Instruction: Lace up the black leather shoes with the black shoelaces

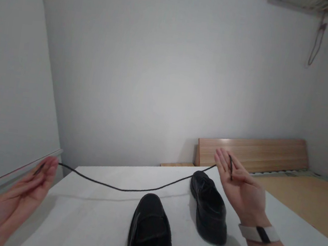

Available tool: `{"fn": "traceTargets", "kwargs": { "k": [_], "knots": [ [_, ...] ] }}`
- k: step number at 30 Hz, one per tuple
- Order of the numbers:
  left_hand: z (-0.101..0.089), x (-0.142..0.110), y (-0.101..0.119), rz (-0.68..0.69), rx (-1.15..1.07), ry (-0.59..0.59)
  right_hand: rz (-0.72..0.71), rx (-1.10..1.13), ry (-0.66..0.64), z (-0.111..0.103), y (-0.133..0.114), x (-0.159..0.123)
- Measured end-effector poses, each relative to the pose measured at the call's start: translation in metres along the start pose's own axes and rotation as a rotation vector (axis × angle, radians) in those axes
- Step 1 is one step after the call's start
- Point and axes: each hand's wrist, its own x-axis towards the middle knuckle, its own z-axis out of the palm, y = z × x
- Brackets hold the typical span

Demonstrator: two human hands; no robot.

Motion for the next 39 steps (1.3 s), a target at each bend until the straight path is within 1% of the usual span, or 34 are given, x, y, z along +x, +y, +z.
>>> {"fn": "traceTargets", "kwargs": {
  "k": [3, 6, 8, 11, 13, 14, 16, 17, 18, 20, 22, 26, 28, 30, 33, 37, 39],
  "knots": [
    [0.005, -0.005, -0.011, 0.100, 0.186, -0.045, 0.025, -0.162, -0.229, 0.020, 0.020, -0.024],
    [0.016, -0.014, -0.032, 0.124, 0.403, -0.111, 0.057, -0.367, -0.418, 0.030, 0.045, -0.044],
    [0.028, -0.025, -0.048, 0.170, 0.528, -0.168, 0.085, -0.503, -0.504, 0.032, 0.060, -0.056],
    [0.053, -0.048, -0.068, 0.255, 0.656, -0.320, 0.063, -0.744, -0.625, 0.034, 0.073, -0.072],
    [0.071, -0.065, -0.081, 0.264, 0.707, -0.447, 0.012, -0.878, -0.656, 0.034, 0.078, -0.081],
    [0.078, -0.074, -0.088, 0.270, 0.747, -0.543, -0.013, -0.918, -0.648, 0.033, 0.080, -0.083],
    [0.089, -0.089, -0.102, 0.263, 0.779, -0.698, -0.043, -0.948, -0.608, 0.029, 0.084, -0.086],
    [0.092, -0.095, -0.109, 0.262, 0.783, -0.751, -0.043, -0.944, -0.586, 0.027, 0.087, -0.085],
    [0.094, -0.099, -0.115, 0.264, 0.785, -0.773, -0.032, -0.932, -0.562, 0.023, 0.090, -0.084],
    [0.093, -0.104, -0.125, 0.272, 0.782, -0.777, 0.026, -0.882, -0.514, 0.016, 0.097, -0.080],
    [0.087, -0.103, -0.131, 0.282, 0.772, -0.758, 0.116, -0.802, -0.471, 0.010, 0.103, -0.075],
    [0.072, -0.097, -0.133, 0.295, 0.821, -0.728, 0.308, -0.639, -0.447, 0.006, 0.109, -0.073],
    [0.066, -0.094, -0.132, 0.314, 0.879, -0.713, 0.359, -0.603, -0.449, 0.006, 0.109, -0.076],
    [0.061, -0.093, -0.132, 0.349, 0.914, -0.719, 0.361, -0.607, -0.453, 0.007, 0.107, -0.080],
    [0.060, -0.091, -0.133, 0.378, 0.921, -0.729, 0.319, -0.647, -0.472, 0.008, 0.104, -0.084],
    [0.066, -0.093, -0.132, 0.389, 0.890, -0.660, 0.268, -0.771, -0.535, 0.006, 0.102, -0.083],
    [0.070, -0.095, -0.131, 0.438, 0.889, -0.673, 0.275, -0.834, -0.562, 0.004, 0.105, -0.082]
  ]
}}
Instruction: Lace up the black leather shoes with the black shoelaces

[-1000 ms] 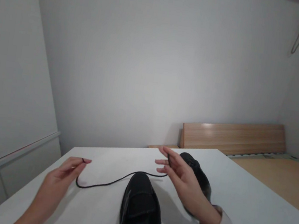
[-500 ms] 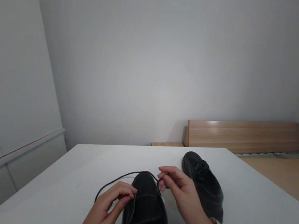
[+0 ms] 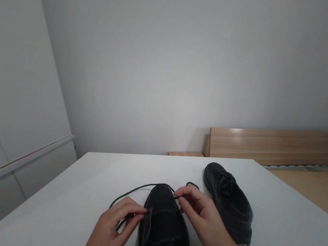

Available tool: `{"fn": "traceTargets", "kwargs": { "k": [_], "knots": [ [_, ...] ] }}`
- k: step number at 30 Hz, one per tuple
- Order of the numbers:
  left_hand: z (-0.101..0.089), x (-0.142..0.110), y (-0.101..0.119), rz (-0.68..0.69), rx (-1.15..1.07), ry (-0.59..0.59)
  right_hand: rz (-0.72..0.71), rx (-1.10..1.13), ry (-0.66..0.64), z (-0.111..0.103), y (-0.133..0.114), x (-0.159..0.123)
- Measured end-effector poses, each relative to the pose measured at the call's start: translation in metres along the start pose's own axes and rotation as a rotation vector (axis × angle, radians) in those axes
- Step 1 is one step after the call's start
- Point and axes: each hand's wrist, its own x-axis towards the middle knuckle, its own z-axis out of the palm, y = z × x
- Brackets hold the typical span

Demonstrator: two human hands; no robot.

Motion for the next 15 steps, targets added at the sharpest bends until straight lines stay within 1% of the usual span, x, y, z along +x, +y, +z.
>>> {"fn": "traceTargets", "kwargs": {
  "k": [3, 7, 15],
  "knots": [
    [0.001, 0.001, 0.005, 0.072, 0.047, -0.011, 0.046, -0.024, -0.028, 0.002, 0.007, 0.002],
    [0.000, 0.003, 0.008, 0.098, 0.114, -0.020, 0.093, -0.031, -0.039, 0.006, 0.009, 0.000],
    [-0.012, 0.006, 0.016, 0.105, 0.256, -0.093, 0.062, -0.053, -0.025, 0.017, 0.004, -0.011]
  ]
}}
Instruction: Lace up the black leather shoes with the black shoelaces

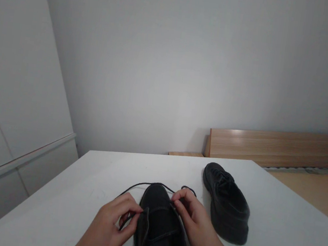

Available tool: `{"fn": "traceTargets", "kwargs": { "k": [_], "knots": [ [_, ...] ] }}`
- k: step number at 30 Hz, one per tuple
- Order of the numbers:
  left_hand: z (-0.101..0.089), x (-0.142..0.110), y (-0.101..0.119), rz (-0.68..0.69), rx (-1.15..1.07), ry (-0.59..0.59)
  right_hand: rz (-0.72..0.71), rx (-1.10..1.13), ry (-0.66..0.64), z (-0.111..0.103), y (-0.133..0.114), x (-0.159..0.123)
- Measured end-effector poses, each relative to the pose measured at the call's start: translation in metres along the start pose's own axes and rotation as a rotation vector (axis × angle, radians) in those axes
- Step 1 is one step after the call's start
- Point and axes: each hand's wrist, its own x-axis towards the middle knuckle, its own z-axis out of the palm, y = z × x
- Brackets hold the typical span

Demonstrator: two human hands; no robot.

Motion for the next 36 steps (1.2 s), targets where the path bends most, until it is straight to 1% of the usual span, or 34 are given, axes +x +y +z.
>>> {"fn": "traceTargets", "kwargs": {
  "k": [5, 9, 13, 19, 24, 25, 29, 31, 33, 36],
  "knots": [
    [-0.009, 0.000, -0.001, 0.080, 0.060, -0.058, -0.006, -0.018, -0.010, 0.002, 0.002, -0.001],
    [-0.010, -0.001, -0.002, 0.101, 0.078, -0.106, 0.008, 0.006, -0.034, 0.003, 0.003, -0.001],
    [-0.008, -0.002, -0.001, 0.081, 0.030, -0.123, -0.004, 0.018, -0.031, 0.003, 0.003, -0.002],
    [-0.006, -0.004, -0.005, 0.026, -0.021, -0.109, 0.001, 0.014, 0.005, 0.003, 0.000, -0.003],
    [-0.004, -0.007, -0.004, -0.005, -0.042, -0.024, -0.008, 0.011, 0.018, 0.004, -0.002, -0.003],
    [-0.003, -0.007, -0.004, 0.008, -0.047, -0.024, -0.010, 0.008, 0.020, 0.005, -0.003, -0.003],
    [-0.005, -0.008, 0.000, 0.052, -0.027, -0.099, 0.000, -0.003, 0.032, 0.007, -0.004, -0.005],
    [-0.005, -0.007, 0.001, 0.018, -0.004, -0.115, 0.011, -0.010, 0.035, 0.007, -0.005, -0.005],
    [-0.005, -0.005, 0.003, -0.019, -0.002, -0.102, 0.018, -0.028, 0.032, 0.005, -0.006, -0.003],
    [-0.005, -0.003, 0.005, -0.044, -0.050, -0.089, 0.010, -0.082, 0.015, -0.003, -0.007, 0.001]
  ]
}}
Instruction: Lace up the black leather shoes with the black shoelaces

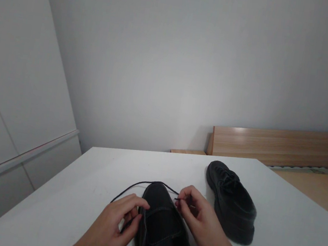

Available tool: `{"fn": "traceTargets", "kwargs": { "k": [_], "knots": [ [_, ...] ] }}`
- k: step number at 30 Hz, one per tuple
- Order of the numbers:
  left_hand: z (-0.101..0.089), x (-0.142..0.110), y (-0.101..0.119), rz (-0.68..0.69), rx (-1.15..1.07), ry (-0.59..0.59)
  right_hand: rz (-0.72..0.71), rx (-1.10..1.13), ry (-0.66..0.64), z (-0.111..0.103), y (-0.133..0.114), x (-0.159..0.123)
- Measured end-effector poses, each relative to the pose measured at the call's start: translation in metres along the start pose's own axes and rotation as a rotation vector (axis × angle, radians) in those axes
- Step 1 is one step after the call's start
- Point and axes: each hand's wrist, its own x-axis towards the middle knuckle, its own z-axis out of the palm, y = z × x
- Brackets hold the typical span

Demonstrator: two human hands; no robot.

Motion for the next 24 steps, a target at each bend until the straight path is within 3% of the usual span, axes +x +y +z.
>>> {"fn": "traceTargets", "kwargs": {
  "k": [6, 10, 15, 21, 24],
  "knots": [
    [0.002, -0.002, -0.002, -0.082, -0.134, -0.026, -0.073, -0.129, -0.069, -0.010, -0.003, 0.003],
    [0.003, -0.002, -0.007, -0.206, -0.303, -0.038, -0.112, -0.171, -0.095, -0.012, -0.005, 0.004],
    [0.003, -0.001, -0.008, -0.307, -0.481, -0.091, -0.195, -0.297, -0.102, -0.032, -0.011, 0.007],
    [0.004, -0.001, -0.009, -0.287, -0.481, -0.078, -0.233, -0.406, -0.238, -0.037, -0.022, 0.002],
    [0.004, 0.000, -0.009, -0.235, -0.412, -0.068, -0.243, -0.401, -0.227, -0.033, -0.026, 0.001]
  ]
}}
